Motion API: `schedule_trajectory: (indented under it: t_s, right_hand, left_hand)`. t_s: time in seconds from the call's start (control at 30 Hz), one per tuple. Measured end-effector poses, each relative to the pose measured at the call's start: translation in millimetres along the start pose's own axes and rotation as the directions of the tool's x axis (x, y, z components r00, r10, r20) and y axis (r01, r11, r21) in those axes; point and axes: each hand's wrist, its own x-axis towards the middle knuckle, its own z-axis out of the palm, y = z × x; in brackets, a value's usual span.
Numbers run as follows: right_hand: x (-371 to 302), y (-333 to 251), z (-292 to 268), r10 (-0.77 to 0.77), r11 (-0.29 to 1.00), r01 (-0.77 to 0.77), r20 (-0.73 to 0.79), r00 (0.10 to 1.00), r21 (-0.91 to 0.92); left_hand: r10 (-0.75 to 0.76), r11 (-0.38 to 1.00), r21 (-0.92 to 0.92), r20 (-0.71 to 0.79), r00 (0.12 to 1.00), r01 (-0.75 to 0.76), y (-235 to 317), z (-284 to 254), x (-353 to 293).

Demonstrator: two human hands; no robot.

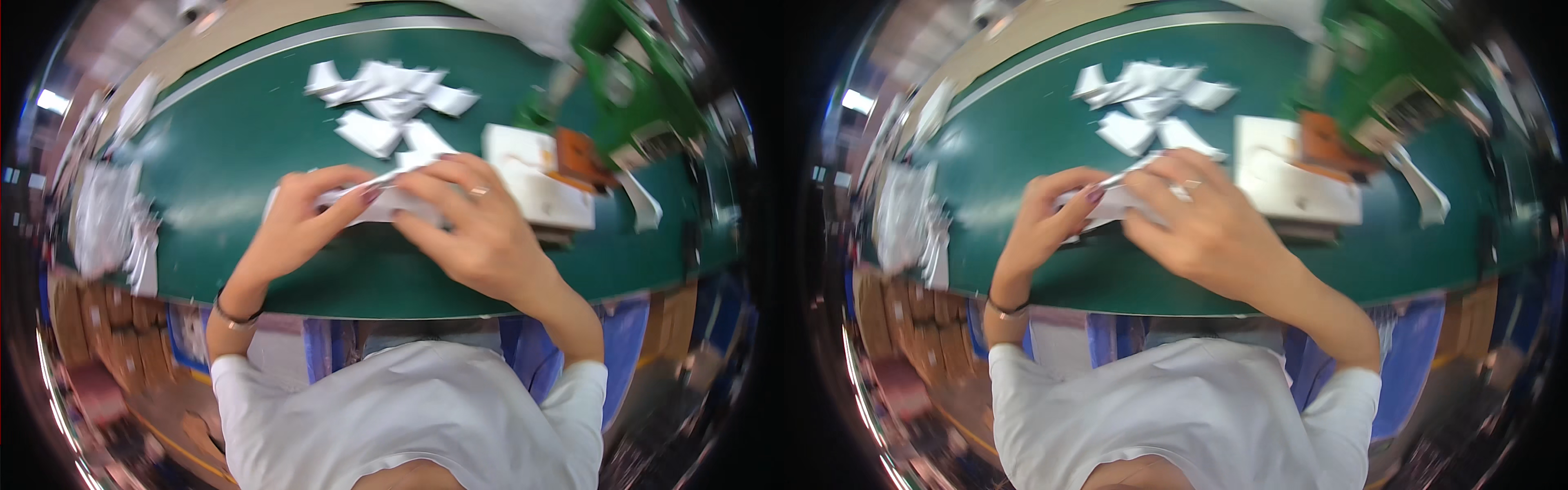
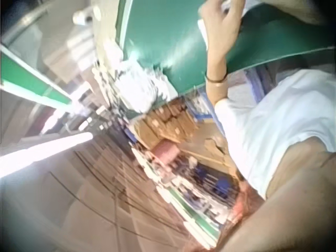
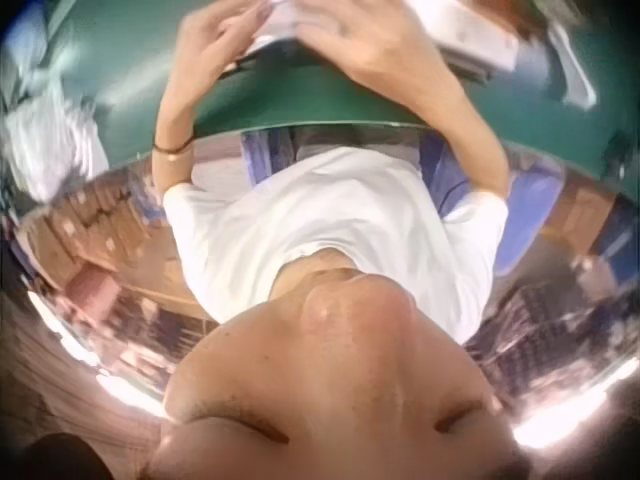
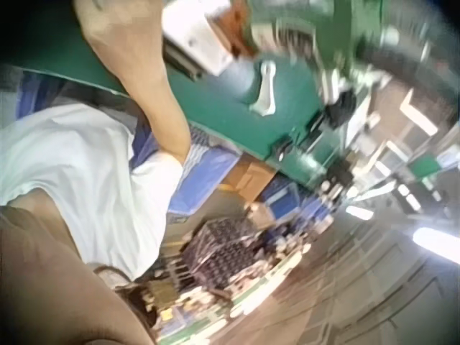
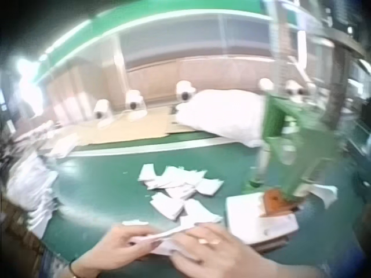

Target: The person picks up a white plastic part from a blue bin, places it onto a green press machine, and presses it. They then remove the part and place it back into the blue bin, repeating this process with several more parts.

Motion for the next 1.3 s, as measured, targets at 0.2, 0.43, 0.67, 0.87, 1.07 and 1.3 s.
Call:
schedule_trajectory:
  t_s: [0.2,0.43,0.67,0.87,1.07,1.3]
  right_hand:
    - [-14,9,16,-0.121,0.993,0.111,-0.302,0.946,-0.048]
    - [-33,3,6,-0.131,0.984,0.091,-0.27,0.954,-0.153]
    - [-39,1,-5,-0.126,0.99,0.109,-0.238,0.963,-0.086]
    - [-37,-3,4,-0.083,0.994,0.061,-0.262,0.962,-0.091]
    - [-37,-5,6,-0.105,0.992,0.078,-0.298,0.949,-0.104]
    - [-41,2,-6,-0.164,0.985,0.148,-0.218,0.962,-0.089]
  left_hand:
    - [-0.079,0.997,0.011,-0.112,0.991,0.081,-24,-2,-3]
    - [-0.184,0.97,-0.164,-0.026,0.983,0.177,-33,0,-7]
    - [-0.101,0.991,-0.114,-0.3,0.949,0.069,-25,15,-14]
    - [-0.079,0.995,-0.072,-0.252,0.964,0.063,-24,17,-16]
    - [-0.105,0.989,-0.14,-0.421,0.901,0.05,-23,21,-22]
    - [-0.191,0.98,-0.12,-0.31,0.931,0.161,-11,32,-32]
